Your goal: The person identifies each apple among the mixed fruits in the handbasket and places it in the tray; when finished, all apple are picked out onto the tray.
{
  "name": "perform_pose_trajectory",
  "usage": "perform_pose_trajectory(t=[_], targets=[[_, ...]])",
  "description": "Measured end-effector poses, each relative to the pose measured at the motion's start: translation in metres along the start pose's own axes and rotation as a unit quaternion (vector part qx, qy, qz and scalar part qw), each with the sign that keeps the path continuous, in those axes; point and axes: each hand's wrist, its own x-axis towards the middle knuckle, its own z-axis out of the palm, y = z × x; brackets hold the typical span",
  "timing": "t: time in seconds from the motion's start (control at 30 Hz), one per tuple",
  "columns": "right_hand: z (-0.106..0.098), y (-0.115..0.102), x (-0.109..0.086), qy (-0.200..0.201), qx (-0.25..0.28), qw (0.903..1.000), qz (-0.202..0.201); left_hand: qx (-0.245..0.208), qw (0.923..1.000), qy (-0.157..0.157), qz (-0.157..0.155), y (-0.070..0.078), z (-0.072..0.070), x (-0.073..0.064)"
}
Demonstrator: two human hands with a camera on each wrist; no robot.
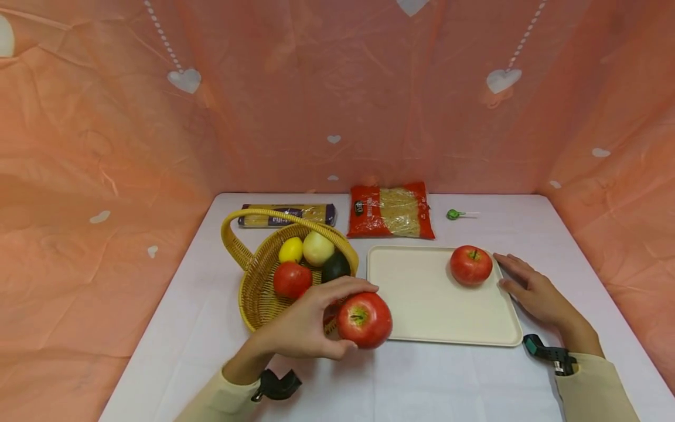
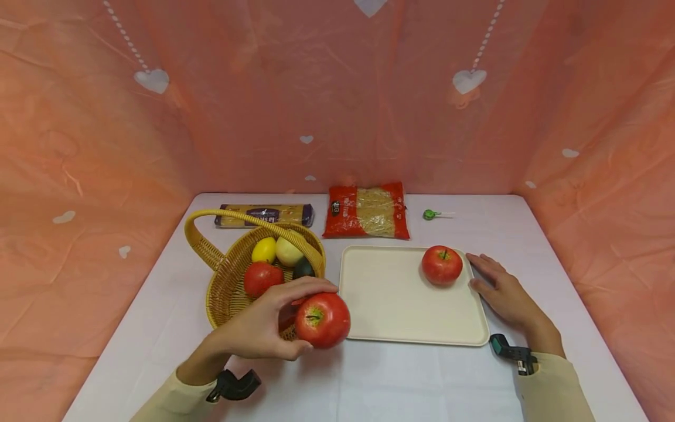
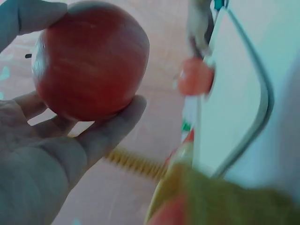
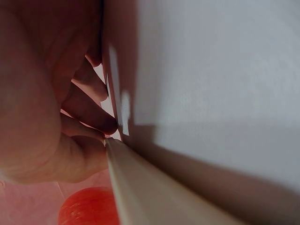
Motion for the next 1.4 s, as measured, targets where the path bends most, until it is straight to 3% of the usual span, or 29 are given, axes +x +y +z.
perform_pose_trajectory(t=[0.37,0.63,0.77,1.03,1.27,1.4], targets=[[0.001,0.001,-0.001,0.007,-0.003,0.9999,-0.012,-0.019,0.9994,-0.028,0.003,-0.004,0.058,0.065],[0.003,0.004,0.001,0.014,-0.008,0.9997,-0.016,0.069,0.9975,-0.015,0.009,-0.017,0.097,0.108],[0.003,0.004,0.0,0.016,-0.008,0.9997,-0.013,0.091,0.9958,-0.013,-0.008,-0.025,0.113,0.126],[0.001,0.003,0.0,0.016,-0.009,0.9996,-0.021,0.105,0.9936,0.0,-0.042,-0.04,0.141,0.154],[0.001,0.001,0.0,0.014,-0.012,0.9997,-0.017,0.092,0.9908,0.016,-0.098,-0.041,0.163,0.171],[0.0,0.001,-0.001,0.012,-0.009,0.9998,-0.016,0.09,0.9902,0.026,-0.104,-0.04,0.172,0.179]])
